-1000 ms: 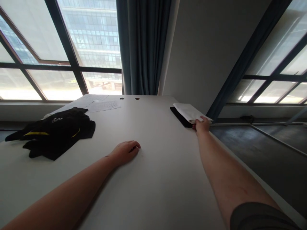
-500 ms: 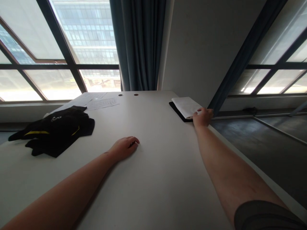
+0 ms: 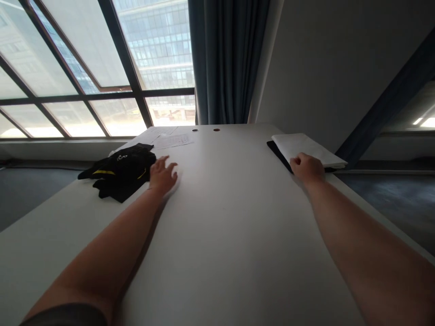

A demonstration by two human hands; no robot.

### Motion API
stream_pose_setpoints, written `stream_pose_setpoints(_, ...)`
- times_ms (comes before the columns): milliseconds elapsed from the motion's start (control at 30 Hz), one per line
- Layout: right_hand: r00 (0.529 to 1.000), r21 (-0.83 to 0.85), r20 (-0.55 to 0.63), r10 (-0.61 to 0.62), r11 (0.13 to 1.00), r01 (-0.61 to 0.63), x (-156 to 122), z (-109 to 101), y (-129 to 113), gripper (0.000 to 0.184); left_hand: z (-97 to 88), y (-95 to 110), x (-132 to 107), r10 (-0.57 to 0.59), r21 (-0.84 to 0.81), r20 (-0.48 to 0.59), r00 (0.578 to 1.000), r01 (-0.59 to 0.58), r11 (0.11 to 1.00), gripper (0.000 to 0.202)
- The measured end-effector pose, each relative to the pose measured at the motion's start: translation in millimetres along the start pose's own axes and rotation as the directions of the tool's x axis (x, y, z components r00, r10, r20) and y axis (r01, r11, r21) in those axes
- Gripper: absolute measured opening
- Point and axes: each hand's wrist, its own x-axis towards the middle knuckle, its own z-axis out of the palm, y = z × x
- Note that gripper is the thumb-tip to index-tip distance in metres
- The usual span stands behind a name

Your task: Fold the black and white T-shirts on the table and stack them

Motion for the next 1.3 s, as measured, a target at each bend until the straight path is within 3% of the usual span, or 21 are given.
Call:
stream_pose_setpoints(67, 0.988, 0.042, 0.040, -0.152, 0.988, 0.150, -3.1, -1.7, -20.1, 0.020, -9.9, -42.3, 4.1, -0.246, 0.023, -0.093, 0.965, 0.249, 0.968, 0.041)
stream_pose_setpoints(133, 0.951, 0.100, 0.103, -0.291, 0.954, 0.282, -8.7, -1.0, -43.2, 0.021, -17.5, -76.1, 3.8, -0.510, -0.008, -0.108, 0.853, 0.512, 0.859, 0.046)
stream_pose_setpoints(200, 0.895, 0.167, 0.171, -0.413, 0.907, 0.387, -16.3, 1.2, -66.4, 0.023, -19.0, -97.3, 2.6, -0.619, -0.027, -0.086, 0.781, 0.619, 0.785, 0.049)
stream_pose_setpoints(267, 0.821, 0.238, 0.234, -0.521, 0.849, 0.471, -24.3, 3.5, -85.7, 0.025, -14.3, -107.1, 3.4, -0.638, -0.032, -0.077, 0.767, 0.637, 0.770, 0.048)
stream_pose_setpoints(367, 0.736, 0.313, 0.271, -0.620, 0.780, 0.542, -32.2, 6.0, -101.2, 0.026, -1.4, -111.0, 8.5, -0.613, -0.050, -0.107, 0.783, 0.611, 0.790, 0.045)
stream_pose_setpoints(433, 0.734, 0.326, 0.261, -0.628, 0.772, 0.545, -32.7, 7.4, -101.1, 0.027, 7.1, -112.6, 12.0, -0.590, -0.070, -0.143, 0.795, 0.586, 0.807, 0.046)
stream_pose_setpoints(633, 0.788, 0.321, 0.221, -0.574, 0.806, 0.497, -20.7, 17.8, -75.5, 0.027, 24.0, -113.2, 16.4, -0.539, -0.106, -0.339, 0.771, 0.538, 0.837, 0.066)
stream_pose_setpoints(867, 0.764, 0.389, 0.229, -0.604, 0.776, 0.497, -14.7, 41.6, -61.8, 0.038, 20.0, -84.5, 23.4, -0.282, -0.060, -0.412, 0.866, 0.283, 0.957, 0.066)
stream_pose_setpoints(967, 0.759, 0.394, 0.251, -0.600, 0.780, 0.486, -13.3, 49.2, -60.3, 0.041, 13.1, -59.7, 26.2, -0.117, -0.012, -0.377, 0.919, 0.121, 0.993, 0.063)
stream_pose_setpoints(1067, 0.757, 0.414, 0.255, -0.601, 0.776, 0.476, -12.0, 52.3, -59.2, 0.041, 10.4, -24.3, 24.1, 0.125, 0.032, -0.291, 0.949, -0.121, 0.992, 0.058)
stream_pose_setpoints(1133, 0.758, 0.424, 0.251, -0.602, 0.772, 0.472, -11.7, 52.8, -58.7, 0.041, 11.5, 3.6, 19.0, 0.357, 0.045, -0.215, 0.909, -0.356, 0.934, 0.055)
stream_pose_setpoints(1233, 0.757, 0.434, 0.247, -0.605, 0.768, 0.471, -11.7, 52.6, -58.5, 0.041, 12.6, 43.3, 7.9, 0.684, 0.025, -0.110, 0.722, -0.685, 0.728, 0.053)
stream_pose_setpoints(1300, 0.758, 0.439, 0.248, -0.603, 0.768, 0.466, -11.8, 51.9, -58.8, 0.041, 11.0, 61.6, 1.2, 0.776, 0.000, -0.094, 0.623, -0.780, 0.626, 0.054)
